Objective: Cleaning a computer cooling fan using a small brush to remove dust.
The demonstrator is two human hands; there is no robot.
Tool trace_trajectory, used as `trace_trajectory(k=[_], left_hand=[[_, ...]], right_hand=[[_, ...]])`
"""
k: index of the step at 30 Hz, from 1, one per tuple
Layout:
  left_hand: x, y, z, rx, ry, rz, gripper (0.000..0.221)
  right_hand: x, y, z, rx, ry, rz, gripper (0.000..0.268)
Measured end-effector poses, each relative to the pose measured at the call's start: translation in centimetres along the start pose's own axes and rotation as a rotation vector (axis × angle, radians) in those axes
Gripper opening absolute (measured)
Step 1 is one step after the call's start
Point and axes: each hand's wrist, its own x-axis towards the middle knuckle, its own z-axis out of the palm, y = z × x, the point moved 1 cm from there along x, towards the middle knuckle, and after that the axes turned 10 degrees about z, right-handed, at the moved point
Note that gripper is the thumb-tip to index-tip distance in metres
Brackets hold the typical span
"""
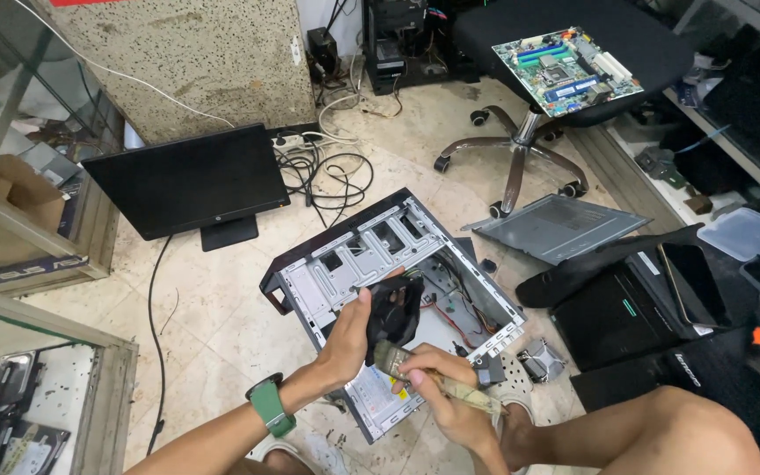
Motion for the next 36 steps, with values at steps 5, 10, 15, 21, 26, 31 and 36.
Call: trace_trajectory(k=[5, 10, 15, 21, 26, 31, 36], left_hand=[[0.3, -0.9, -0.4, -0.079, 0.046, -0.092, 0.073], [0.3, -0.2, 0.0, -0.025, -0.056, -0.086, 0.079], [-0.9, -5.2, 0.3, 0.324, -0.241, -0.248, 0.063], [0.2, -1.4, 1.2, 0.33, -0.452, -0.277, 0.066], [0.2, -5.0, 1.9, 0.145, -0.351, -0.053, 0.096], [0.8, -3.9, 1.5, 0.069, -0.247, -0.199, 0.084], [1.5, -3.7, 1.0, -0.553, 0.04, -0.314, 0.09]], right_hand=[[0.2, 1.4, -1.1, 0.0, 0.139, 0.079, 0.013], [0.6, 1.9, -2.1, -0.065, 0.38, 0.044, 0.013], [-0.2, 2.3, -3.4, -0.068, 0.47, 0.019, 0.016], [-1.2, 1.8, -2.1, -0.02, 0.096, -0.034, 0.016], [-0.8, 0.5, -0.3, -0.274, -0.08, 0.025, 0.016], [-1.4, 2.7, -3.1, -0.149, 0.004, 0.084, 0.034], [-0.5, 1.8, -3.6, -0.283, 0.3, -0.157, 0.039]])
